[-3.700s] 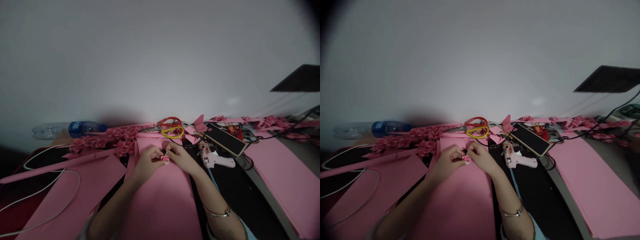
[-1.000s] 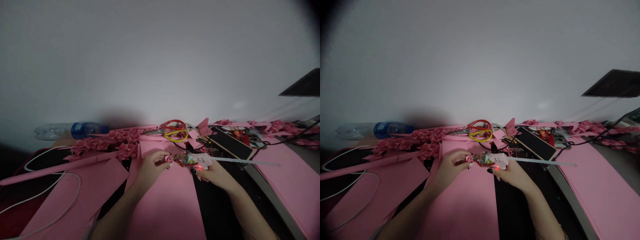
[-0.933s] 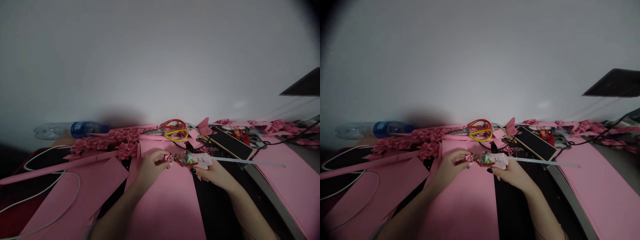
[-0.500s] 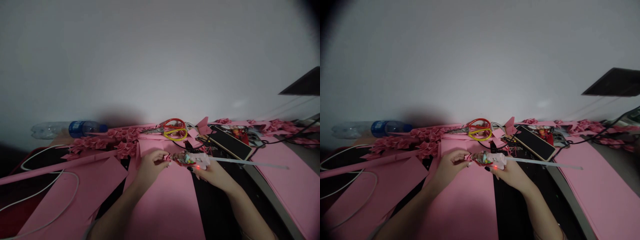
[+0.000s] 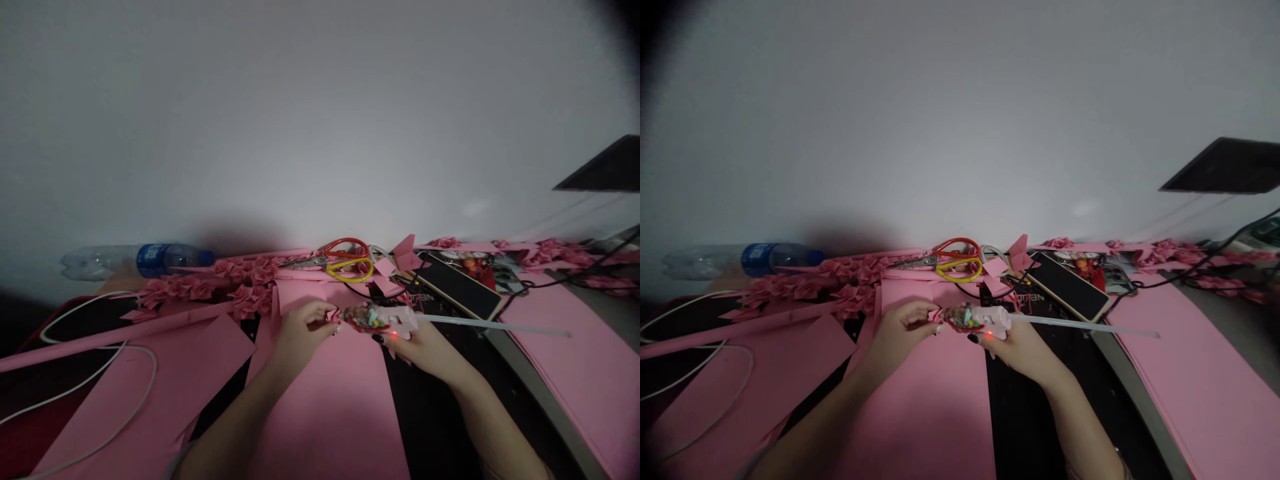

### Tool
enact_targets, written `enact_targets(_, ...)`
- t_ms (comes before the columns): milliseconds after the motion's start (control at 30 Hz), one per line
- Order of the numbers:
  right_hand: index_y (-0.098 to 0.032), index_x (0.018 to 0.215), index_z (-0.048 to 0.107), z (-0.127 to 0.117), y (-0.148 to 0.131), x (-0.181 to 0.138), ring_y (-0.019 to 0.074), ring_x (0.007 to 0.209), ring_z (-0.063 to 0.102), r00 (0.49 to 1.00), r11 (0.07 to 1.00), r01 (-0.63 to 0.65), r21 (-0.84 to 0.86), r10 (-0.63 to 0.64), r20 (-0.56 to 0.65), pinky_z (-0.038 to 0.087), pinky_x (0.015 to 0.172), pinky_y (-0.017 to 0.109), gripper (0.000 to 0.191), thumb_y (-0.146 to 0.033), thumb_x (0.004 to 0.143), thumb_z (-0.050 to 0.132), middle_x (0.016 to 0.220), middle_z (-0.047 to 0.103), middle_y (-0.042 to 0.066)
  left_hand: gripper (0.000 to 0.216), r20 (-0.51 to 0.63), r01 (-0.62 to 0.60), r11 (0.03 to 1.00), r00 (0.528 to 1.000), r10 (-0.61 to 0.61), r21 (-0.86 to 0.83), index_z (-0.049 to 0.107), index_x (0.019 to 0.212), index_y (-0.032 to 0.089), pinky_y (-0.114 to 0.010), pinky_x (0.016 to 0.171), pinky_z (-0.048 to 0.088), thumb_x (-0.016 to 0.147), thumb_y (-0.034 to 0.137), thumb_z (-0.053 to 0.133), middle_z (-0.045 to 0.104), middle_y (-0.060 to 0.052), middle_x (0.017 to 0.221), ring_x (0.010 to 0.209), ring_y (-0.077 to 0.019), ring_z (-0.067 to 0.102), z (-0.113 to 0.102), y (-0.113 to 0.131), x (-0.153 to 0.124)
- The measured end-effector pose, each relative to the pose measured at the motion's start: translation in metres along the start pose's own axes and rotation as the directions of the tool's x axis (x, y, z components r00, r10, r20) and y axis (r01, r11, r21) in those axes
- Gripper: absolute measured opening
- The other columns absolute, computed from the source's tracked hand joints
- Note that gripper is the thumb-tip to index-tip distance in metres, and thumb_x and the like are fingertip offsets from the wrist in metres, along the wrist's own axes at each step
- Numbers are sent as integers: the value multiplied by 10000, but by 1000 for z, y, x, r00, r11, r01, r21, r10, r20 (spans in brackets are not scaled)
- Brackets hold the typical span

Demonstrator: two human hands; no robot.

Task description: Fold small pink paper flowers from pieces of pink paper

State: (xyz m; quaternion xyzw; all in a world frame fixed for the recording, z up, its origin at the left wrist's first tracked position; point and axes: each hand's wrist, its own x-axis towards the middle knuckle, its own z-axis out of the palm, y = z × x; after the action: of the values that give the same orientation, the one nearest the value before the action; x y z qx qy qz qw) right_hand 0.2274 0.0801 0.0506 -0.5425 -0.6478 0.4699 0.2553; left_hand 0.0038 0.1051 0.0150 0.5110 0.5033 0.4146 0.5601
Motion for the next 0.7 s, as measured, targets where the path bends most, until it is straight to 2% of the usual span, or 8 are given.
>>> enact_targets(233, -174, 818, 626, 0, 0, -1, 93, 457, 424, 1000, 1000, 0, -11, 0, -3, 314, 411, 196, 89, -258, 846, 617, 569, 534, -36, 198, 11, -13, 1000, 1000, 13, -8, 713, 849, 207, -318, 763, 573, 674, 116, 722, 768, -40, 849, 851, -218, 729, 0, -5, 2)
enact_targets(400, -167, 923, 654, 1, 2, 0, 96, 464, 431, 1000, 1000, 7, -17, -7, -5, 317, 415, 194, 110, -243, 857, 610, 578, 537, -36, 210, 4, -13, 1000, 1000, 13, 0, 713, 859, 202, -333, 773, 578, 666, 123, 734, 767, -45, 852, 862, -229, 729, 0, -5, 2)
enact_targets(700, -176, 934, 655, 0, 2, 1, 101, 462, 424, 1000, 1000, 1, -30, -1, 5, 327, 423, 203, 108, -238, 867, 596, 582, 530, -36, 190, 15, -10, 1000, 1000, 11, -23, 705, 852, 192, -354, 787, 565, 672, 135, 725, 762, -56, 856, 866, -244, 722, 0, -3, 1)
